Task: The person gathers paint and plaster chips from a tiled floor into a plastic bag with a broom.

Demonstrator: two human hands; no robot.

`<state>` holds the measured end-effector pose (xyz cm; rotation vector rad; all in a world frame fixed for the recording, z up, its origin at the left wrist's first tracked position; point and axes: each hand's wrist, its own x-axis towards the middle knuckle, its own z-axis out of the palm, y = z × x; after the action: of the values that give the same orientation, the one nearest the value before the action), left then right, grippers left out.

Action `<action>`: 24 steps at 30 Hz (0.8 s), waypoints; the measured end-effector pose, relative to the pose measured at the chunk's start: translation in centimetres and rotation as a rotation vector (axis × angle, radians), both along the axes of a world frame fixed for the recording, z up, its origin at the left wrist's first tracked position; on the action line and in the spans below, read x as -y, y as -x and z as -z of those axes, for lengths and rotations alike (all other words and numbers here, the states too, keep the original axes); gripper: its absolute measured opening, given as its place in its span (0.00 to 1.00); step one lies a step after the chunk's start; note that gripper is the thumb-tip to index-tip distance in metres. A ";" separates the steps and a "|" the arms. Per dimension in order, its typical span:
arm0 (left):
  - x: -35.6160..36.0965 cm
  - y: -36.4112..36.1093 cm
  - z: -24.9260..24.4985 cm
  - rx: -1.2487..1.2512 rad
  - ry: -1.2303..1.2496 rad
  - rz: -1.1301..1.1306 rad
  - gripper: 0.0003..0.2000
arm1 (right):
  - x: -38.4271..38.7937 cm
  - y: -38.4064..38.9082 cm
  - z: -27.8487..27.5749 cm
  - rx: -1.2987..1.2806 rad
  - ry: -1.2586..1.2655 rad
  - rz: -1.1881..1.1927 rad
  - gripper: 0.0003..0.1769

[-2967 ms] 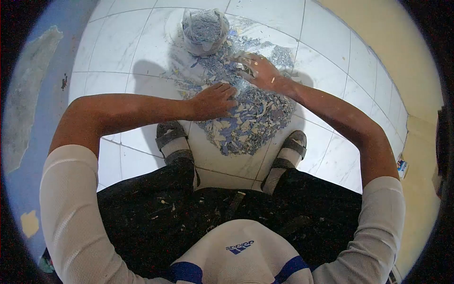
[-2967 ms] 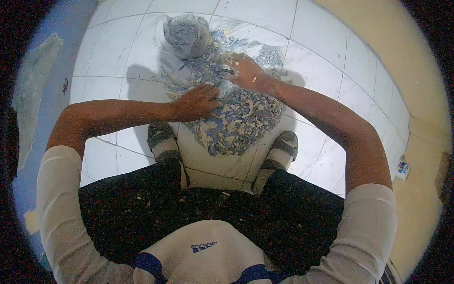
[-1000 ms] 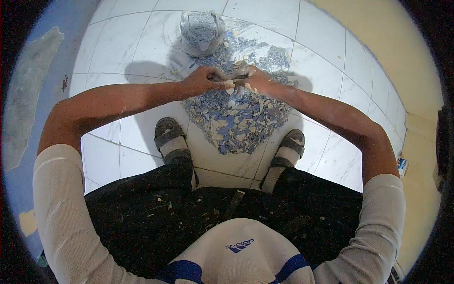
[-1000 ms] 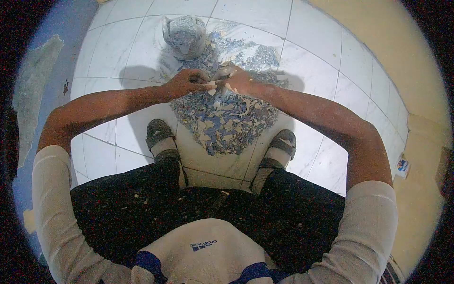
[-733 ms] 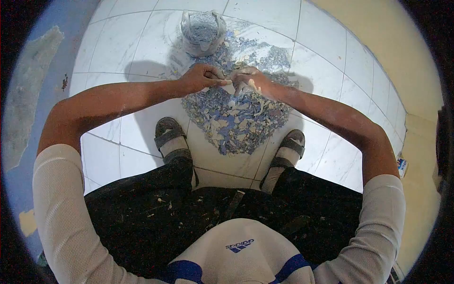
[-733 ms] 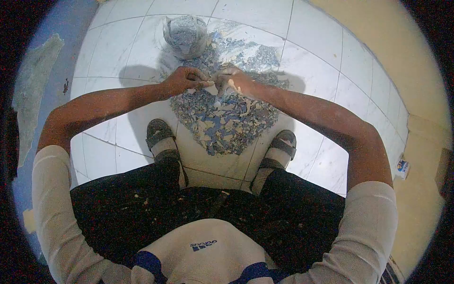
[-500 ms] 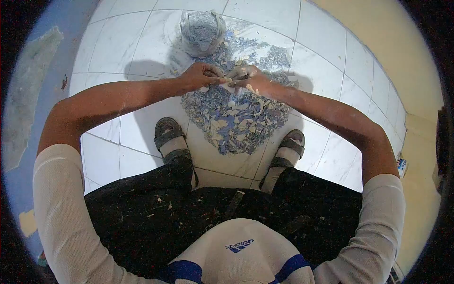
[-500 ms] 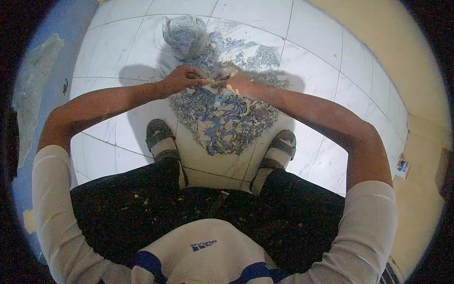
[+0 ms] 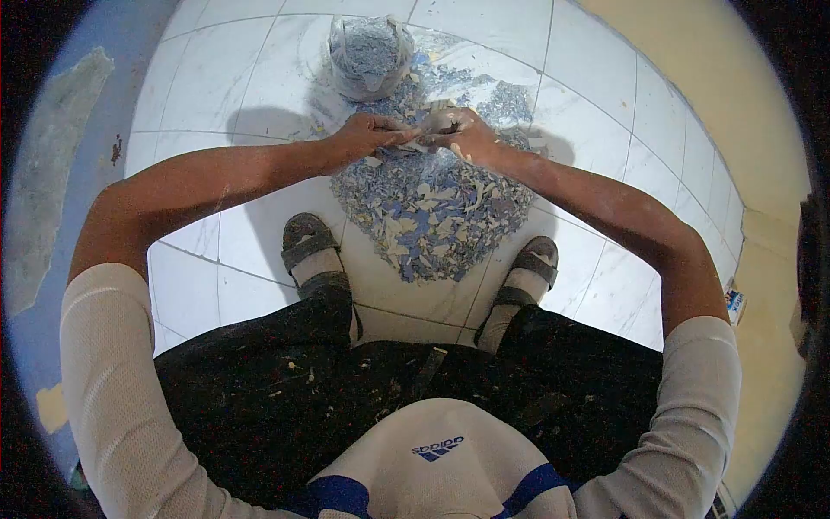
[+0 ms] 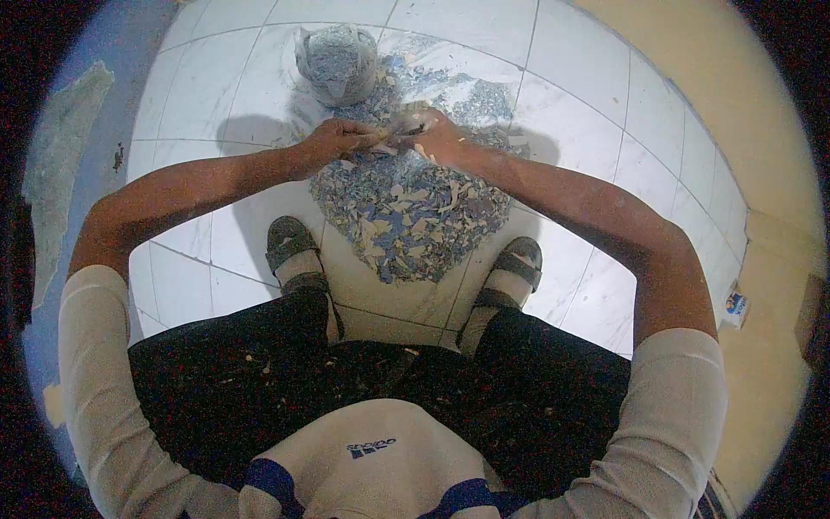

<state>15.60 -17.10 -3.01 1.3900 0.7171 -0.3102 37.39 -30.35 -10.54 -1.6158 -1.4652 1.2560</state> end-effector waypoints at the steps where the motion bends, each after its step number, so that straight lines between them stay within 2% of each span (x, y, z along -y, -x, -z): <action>1: 0.1 0.0 -0.2 0.005 -0.002 0.018 0.20 | 0.0 -1.0 3.8 0.120 -0.156 -0.106 0.19; 4: 0.1 0.2 1.2 0.061 0.064 -0.012 0.20 | -0.1 -0.8 4.8 0.204 -0.337 -0.151 0.15; 6: 0.0 -0.1 1.2 0.039 0.043 -0.021 0.20 | 0.0 0.6 0.4 0.056 -0.191 -0.031 0.12; 7: 0.0 -0.3 1.1 0.028 0.032 -0.027 0.20 | 0.2 1.8 -4.9 -0.074 -0.033 0.056 0.12; 8: -0.1 -0.4 1.0 0.035 0.025 -0.026 0.20 | 0.3 2.3 -7.6 -0.202 0.124 0.142 0.11; 11: 0.1 -0.7 0.8 0.031 0.002 -0.043 0.21 | 0.0 1.8 -6.2 -0.332 0.178 0.182 0.11; 14: 0.3 -0.7 0.7 0.005 -0.033 -0.071 0.20 | 0.0 1.8 -6.1 -0.609 0.125 0.185 0.13; 17: 0.2 -0.4 0.7 0.023 -0.036 -0.072 0.20 | 0.0 1.8 -6.3 -0.313 0.104 0.098 0.16; 20: 0.2 0.0 1.4 0.045 -0.020 -0.073 0.18 | 0.0 1.9 -5.4 -0.197 0.050 0.070 0.17; 23: 0.6 0.2 1.3 0.101 -0.090 -0.044 0.16 | -0.3 1.2 -2.5 -0.102 0.116 0.108 0.14; 24: 1.3 0.3 0.7 0.121 -0.115 -0.064 0.16 | -0.3 1.0 -1.8 -0.166 0.138 0.163 0.13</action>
<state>15.33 -18.44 -3.71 1.4777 0.6866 -0.1353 36.35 -30.03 -8.73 -1.6403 -1.1447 1.3860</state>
